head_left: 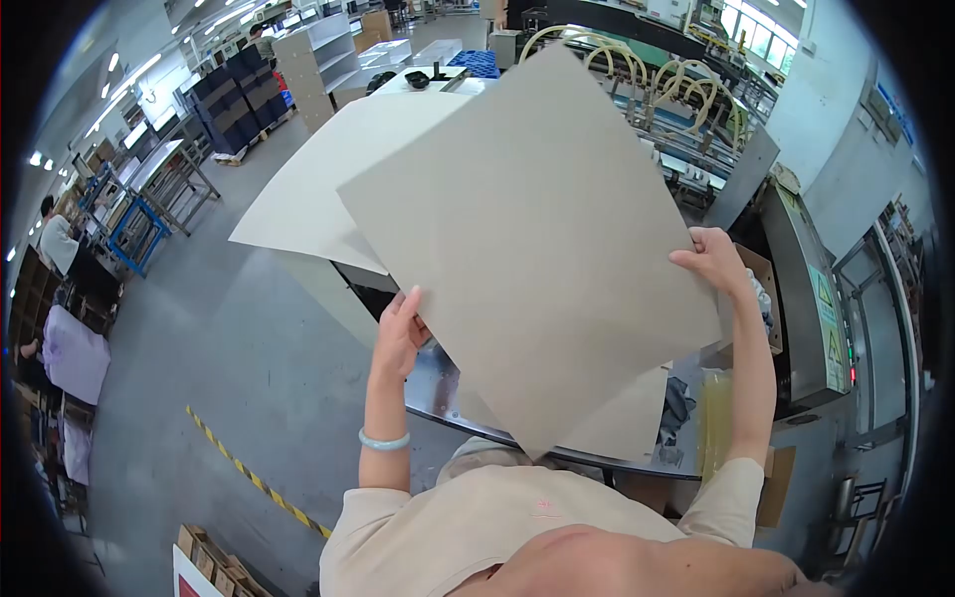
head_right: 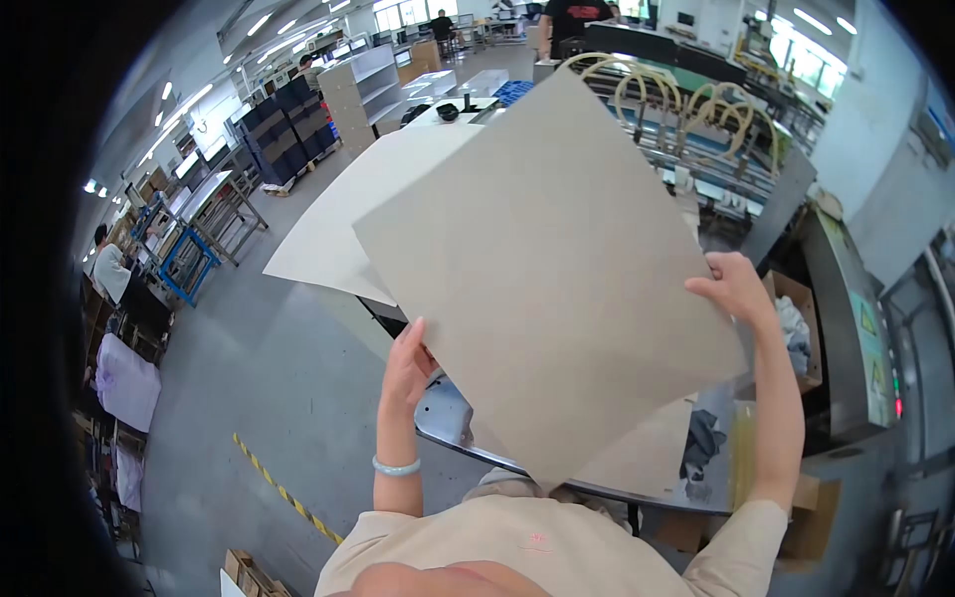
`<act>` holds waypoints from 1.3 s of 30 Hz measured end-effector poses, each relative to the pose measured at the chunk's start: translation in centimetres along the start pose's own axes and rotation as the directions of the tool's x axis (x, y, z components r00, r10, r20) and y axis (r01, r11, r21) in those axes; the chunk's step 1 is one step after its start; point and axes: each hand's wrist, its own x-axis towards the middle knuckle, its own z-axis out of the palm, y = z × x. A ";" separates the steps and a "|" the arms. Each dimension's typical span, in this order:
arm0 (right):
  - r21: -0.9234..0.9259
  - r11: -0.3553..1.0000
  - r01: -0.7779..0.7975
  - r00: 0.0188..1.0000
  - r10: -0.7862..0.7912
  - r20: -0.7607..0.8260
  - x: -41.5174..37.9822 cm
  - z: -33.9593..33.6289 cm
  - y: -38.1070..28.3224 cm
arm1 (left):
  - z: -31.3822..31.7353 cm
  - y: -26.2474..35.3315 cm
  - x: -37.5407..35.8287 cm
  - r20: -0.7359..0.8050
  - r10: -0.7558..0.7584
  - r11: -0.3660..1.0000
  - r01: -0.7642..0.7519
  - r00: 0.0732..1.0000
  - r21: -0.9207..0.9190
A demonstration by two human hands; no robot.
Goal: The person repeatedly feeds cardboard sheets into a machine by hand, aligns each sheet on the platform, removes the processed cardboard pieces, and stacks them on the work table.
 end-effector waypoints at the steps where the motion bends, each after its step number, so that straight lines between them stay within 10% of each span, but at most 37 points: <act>1: -0.004 1.000 -0.006 1.000 0.006 -0.006 -0.1 -0.1 0.2 | 0.4 -0.7 0.6 0.009 -0.004 1.000 0.004 1.000 -0.001; 10: -0.352 0.935 -0.054 0.982 -0.015 -0.190 -1.0 1.6 4.6 | 3.6 -4.1 0.9 0.019 -0.007 0.905 -0.002 1.000 0.426; 23: -0.681 0.713 -0.166 0.979 0.034 -0.203 3.1 0.6 7.5 | 7.6 -7.8 2.3 0.145 -0.329 0.889 0.254 0.933 0.382; 25: -0.764 0.626 -0.158 0.788 -0.386 -0.479 4.0 0.7 7.3 | 9.1 -9.0 3.8 0.090 -0.326 0.914 0.290 0.941 0.282; 28: -0.760 0.632 -0.151 0.672 -0.499 -0.548 3.2 1.4 4.6 | 10.7 -11.0 5.5 0.037 -0.327 0.932 0.315 0.944 0.180; 32: -0.082 0.985 0.151 0.909 -0.171 -0.379 -1.2 5.1 0.9 | 12.5 -14.3 7.0 0.066 -0.367 0.930 0.368 0.928 -0.006; 39: 0.565 0.784 -0.257 0.956 0.120 0.269 -8.9 15.0 0.8 | 13.5 -17.4 8.1 0.060 -0.377 0.912 0.382 0.924 -0.152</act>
